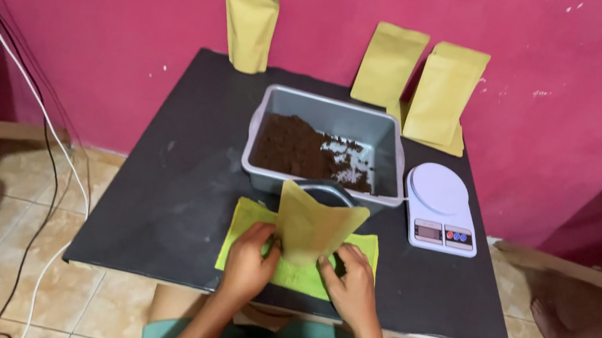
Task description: Filling yellow pouches with ground coffee using a spoon, weighing them on a scale, and folding the tops.
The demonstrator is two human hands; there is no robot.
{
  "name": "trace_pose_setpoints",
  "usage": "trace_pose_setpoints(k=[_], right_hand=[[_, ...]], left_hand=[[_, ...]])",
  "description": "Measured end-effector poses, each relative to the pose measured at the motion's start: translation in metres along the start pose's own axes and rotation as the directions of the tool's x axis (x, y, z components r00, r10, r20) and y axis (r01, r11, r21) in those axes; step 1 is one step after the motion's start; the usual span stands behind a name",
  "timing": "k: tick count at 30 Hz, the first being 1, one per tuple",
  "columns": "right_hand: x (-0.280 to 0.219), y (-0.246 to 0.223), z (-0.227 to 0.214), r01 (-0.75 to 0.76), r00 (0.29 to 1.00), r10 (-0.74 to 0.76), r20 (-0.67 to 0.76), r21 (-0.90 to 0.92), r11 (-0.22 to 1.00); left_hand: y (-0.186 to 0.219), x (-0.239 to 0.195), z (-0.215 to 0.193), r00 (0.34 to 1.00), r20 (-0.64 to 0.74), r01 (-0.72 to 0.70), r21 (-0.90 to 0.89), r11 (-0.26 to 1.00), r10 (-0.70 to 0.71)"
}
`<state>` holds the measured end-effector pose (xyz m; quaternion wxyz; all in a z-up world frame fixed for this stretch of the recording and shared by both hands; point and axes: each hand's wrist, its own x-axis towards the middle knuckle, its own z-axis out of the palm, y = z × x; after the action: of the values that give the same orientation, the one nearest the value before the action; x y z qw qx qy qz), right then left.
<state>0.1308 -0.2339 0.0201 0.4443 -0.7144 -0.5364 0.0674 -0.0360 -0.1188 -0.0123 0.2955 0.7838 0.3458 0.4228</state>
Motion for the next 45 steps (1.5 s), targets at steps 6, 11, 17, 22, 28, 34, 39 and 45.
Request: trace_pose_setpoints(k=[6,11,17,22,28,34,39,45], right_hand=[[0.002,-0.008,-0.004,0.016,1.000,-0.016,-0.004,0.011,1.000],[0.000,-0.008,-0.003,0.030,1.000,-0.030,-0.005,0.008,1.000],[-0.001,-0.003,-0.002,0.012,1.000,-0.012,-0.008,0.001,1.000],[-0.003,0.001,0.002,-0.074,0.995,0.076,-0.064,0.041,0.996],[-0.003,-0.001,0.000,-0.059,0.997,0.059,-0.055,0.005,0.998],[-0.005,0.008,0.005,-0.052,0.996,0.053,-0.071,0.018,0.998],[-0.005,0.009,0.004,-0.113,0.992,0.114,-0.049,0.022,0.993],[-0.002,0.009,0.005,-0.165,0.986,0.165,-0.013,0.008,0.986]], left_hand=[[0.005,0.002,-0.002,1.000,-0.006,0.009,-0.012,1.000,-0.009],[0.007,0.000,-0.004,1.000,-0.007,-0.003,-0.023,1.000,0.002],[0.009,0.000,-0.004,1.000,-0.015,0.022,-0.036,0.999,-0.023],[0.008,-0.002,-0.005,1.000,-0.009,0.020,-0.085,0.996,-0.021],[0.015,-0.003,-0.009,0.999,-0.031,0.018,-0.096,0.995,-0.021],[0.012,-0.004,-0.007,0.999,-0.021,0.033,-0.103,0.994,-0.035],[0.007,-0.006,-0.003,1.000,-0.027,0.002,-0.085,0.996,-0.004],[0.006,-0.005,-0.004,0.998,0.014,0.058,-0.092,0.994,-0.057]])
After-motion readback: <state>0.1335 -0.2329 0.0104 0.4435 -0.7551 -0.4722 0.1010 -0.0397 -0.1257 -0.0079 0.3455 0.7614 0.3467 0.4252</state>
